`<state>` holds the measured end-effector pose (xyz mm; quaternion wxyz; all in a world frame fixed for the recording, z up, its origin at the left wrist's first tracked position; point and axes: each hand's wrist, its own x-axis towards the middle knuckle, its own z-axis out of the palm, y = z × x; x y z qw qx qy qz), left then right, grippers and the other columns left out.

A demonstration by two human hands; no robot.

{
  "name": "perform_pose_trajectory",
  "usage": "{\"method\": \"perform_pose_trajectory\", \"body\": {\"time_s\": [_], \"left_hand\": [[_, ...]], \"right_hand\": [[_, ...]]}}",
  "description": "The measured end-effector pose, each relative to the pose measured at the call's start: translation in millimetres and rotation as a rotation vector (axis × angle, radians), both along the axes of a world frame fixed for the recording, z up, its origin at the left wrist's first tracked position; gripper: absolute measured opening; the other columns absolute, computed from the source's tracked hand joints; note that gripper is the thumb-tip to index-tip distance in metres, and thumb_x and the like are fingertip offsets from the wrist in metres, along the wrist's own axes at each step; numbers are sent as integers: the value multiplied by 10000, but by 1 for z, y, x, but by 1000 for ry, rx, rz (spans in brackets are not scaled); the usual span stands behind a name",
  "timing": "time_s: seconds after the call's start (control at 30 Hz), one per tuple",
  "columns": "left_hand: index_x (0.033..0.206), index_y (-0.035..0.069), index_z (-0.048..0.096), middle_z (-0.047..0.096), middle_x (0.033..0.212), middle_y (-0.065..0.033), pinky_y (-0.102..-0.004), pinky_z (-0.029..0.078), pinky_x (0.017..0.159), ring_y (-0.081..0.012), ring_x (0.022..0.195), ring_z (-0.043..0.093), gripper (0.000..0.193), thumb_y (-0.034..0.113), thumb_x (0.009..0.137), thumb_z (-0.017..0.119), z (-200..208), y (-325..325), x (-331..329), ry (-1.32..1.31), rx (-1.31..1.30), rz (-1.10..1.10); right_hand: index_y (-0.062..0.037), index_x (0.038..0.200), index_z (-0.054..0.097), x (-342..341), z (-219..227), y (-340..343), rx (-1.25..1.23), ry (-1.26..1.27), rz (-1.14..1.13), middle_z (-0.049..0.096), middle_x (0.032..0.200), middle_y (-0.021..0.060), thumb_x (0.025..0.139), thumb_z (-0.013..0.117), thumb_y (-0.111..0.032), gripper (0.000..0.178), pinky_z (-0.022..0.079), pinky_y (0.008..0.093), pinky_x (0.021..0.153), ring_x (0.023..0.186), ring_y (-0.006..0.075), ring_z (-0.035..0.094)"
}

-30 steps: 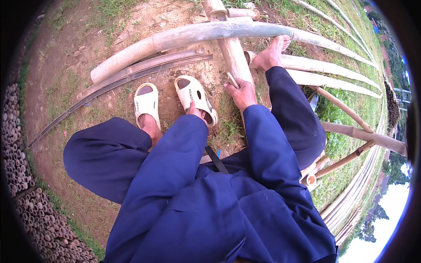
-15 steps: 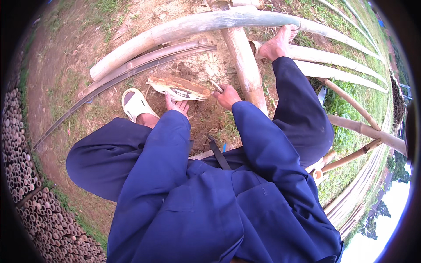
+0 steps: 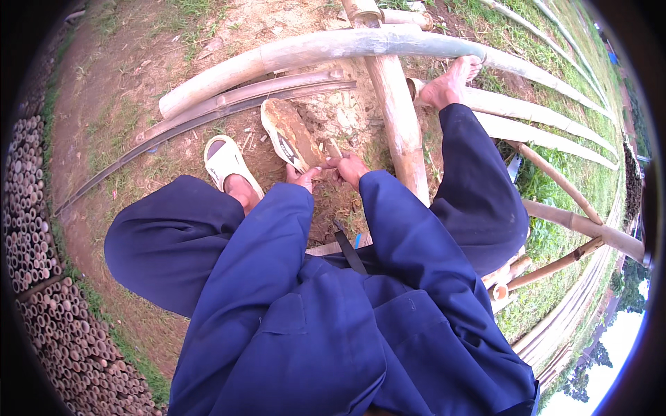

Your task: The person sits on the ground and uses a hand saw to cut a long bamboo pole into shorter sections. The person positions the bamboo on a makeshift support and saws through it, then moves the cut pieces aside.

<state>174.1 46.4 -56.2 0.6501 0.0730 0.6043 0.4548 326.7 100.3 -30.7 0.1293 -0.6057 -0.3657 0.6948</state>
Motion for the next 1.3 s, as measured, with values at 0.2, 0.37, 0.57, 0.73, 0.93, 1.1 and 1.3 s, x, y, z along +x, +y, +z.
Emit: {"method": "perform_pose_trajectory", "body": {"time_s": [0.2, 0.37, 0.57, 0.73, 0.93, 1.1, 1.3], "left_hand": [[1419, 121, 422, 583, 1326, -99, -536, 487, 984, -313, 1193, 611, 689, 112, 819, 760, 9, 1, -6, -57, 12, 81], [1347, 80, 498, 598, 1297, -112, -545, 498, 1005, -318, 1188, 614, 568, 169, 827, 710, 50, 2, -10, -85, 108, 205], [1371, 115, 502, 625, 1276, -107, -493, 564, 944, -311, 1134, 648, 531, 158, 863, 651, 67, -6, -19, -144, 71, 167], [1348, 72, 512, 612, 1273, -137, -475, 585, 911, -317, 1129, 642, 471, 111, 892, 622, 67, -18, -28, -221, 110, 242], [1302, 35, 484, 651, 1166, -159, -430, 616, 871, -307, 1012, 686, 448, 50, 886, 650, 64, -23, -33, -140, 188, 292], [1302, -2, 464, 673, 1130, -164, -425, 614, 866, -285, 971, 713, 444, -19, 900, 651, 67, -21, -41, -58, 213, 202], [1329, -11, 460, 661, 1205, -173, -415, 604, 881, -285, 1049, 702, 440, 25, 942, 666, 101, -37, -54, -96, 164, 129]], "right_hand": [[73, 1203, 583, -5, 51, 20, 118, 48, 5, 731, 1075, 207, 931, 612, -176, 370, 566, 392, 725, 775, 269, 690], [-12, 1393, 502, -13, 96, 15, 576, -447, 222, 653, 1227, 302, 985, 553, -257, 478, 490, 455, 1011, 1149, 442, 642], [-269, 1480, 478, -4, 134, -6, 672, -518, 605, 694, 1146, 249, 1021, 511, -337, 466, 515, 494, 952, 1093, 425, 658], [-302, 1480, 479, -15, 158, -36, 652, -599, 659, 733, 1013, 204, 1008, 547, -363, 480, 537, 514, 861, 977, 402, 700], [-216, 1281, 613, -47, 160, -30, 725, -574, 566, 727, 942, 210, 997, 582, -332, 309, 532, 530, 766, 896, 434, 690], [-121, 1233, 671, -52, 134, -22, 676, -389, 542, 726, 1039, 203, 994, 610, -297, 302, 545, 488, 832, 975, 424, 689], [-68, 1243, 687, -58, 155, -24, 576, -265, 489, 728, 1091, 195, 994, 627, -278, 331, 541, 439, 896, 1045, 384, 696]]}}
